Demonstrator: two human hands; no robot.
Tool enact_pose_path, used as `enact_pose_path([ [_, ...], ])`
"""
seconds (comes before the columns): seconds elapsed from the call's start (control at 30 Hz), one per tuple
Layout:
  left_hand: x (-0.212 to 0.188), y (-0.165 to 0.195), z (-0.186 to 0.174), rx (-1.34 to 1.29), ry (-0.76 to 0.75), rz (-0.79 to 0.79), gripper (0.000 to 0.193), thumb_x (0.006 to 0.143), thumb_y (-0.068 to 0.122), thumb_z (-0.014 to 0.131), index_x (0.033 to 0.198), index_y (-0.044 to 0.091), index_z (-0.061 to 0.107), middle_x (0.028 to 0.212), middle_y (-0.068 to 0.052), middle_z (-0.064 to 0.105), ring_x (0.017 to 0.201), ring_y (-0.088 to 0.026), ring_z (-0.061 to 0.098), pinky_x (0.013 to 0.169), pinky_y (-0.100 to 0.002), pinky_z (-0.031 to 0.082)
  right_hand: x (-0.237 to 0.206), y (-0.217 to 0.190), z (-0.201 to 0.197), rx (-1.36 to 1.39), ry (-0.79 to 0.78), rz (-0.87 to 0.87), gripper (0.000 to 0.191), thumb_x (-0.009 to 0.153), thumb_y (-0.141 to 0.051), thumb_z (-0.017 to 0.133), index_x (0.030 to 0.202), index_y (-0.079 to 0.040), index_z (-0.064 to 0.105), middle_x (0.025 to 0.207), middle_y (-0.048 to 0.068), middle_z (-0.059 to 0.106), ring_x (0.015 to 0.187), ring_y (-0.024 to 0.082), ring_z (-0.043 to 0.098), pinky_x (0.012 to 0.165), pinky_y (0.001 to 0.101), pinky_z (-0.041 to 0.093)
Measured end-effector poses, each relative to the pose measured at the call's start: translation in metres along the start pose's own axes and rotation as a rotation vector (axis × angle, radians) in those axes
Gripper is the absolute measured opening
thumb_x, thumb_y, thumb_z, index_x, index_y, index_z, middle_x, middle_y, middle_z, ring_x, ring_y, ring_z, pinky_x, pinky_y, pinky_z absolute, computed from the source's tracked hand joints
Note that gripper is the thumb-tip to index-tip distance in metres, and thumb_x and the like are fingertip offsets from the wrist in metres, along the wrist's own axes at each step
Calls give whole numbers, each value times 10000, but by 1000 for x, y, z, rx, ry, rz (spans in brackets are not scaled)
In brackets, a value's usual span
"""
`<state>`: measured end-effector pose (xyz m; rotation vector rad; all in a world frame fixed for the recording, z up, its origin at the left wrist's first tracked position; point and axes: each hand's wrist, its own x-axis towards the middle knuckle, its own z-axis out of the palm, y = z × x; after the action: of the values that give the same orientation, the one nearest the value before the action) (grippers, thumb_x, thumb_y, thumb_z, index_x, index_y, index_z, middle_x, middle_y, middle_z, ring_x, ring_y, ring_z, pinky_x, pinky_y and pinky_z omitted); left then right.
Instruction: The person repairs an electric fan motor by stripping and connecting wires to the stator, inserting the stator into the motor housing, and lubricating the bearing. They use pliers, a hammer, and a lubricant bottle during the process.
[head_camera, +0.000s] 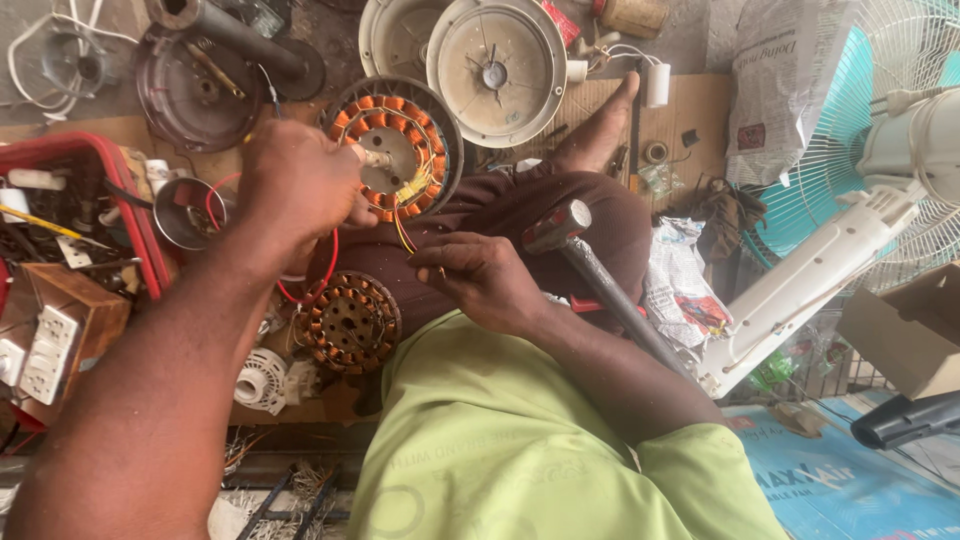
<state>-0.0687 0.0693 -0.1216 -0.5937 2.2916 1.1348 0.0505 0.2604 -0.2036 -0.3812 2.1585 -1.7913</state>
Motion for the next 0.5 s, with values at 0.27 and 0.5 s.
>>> enact_pose_path([
  [0.27, -18, -18, -10, 586, 320, 744, 247, 827, 117, 799, 962, -83, 741, 729, -241, 696, 685, -403, 687, 651, -527, 532, 5, -11, -15, -18, -129, 12, 404, 841, 14, 684, 1239, -54, 675, 1205, 123, 729, 1081, 235, 725, 901, 345, 591],
  [0.5, -19, -30, -8, 656, 321, 750, 159, 874, 97, 683, 819, -49, 717, 797, -292, 659, 728, -446, 662, 696, -557, 519, 23, -8, -47, 145, -141, 156, 537, 817, 158, 557, 1301, -51, 665, 1205, 130, 732, 1054, 195, 758, 921, 329, 634],
])
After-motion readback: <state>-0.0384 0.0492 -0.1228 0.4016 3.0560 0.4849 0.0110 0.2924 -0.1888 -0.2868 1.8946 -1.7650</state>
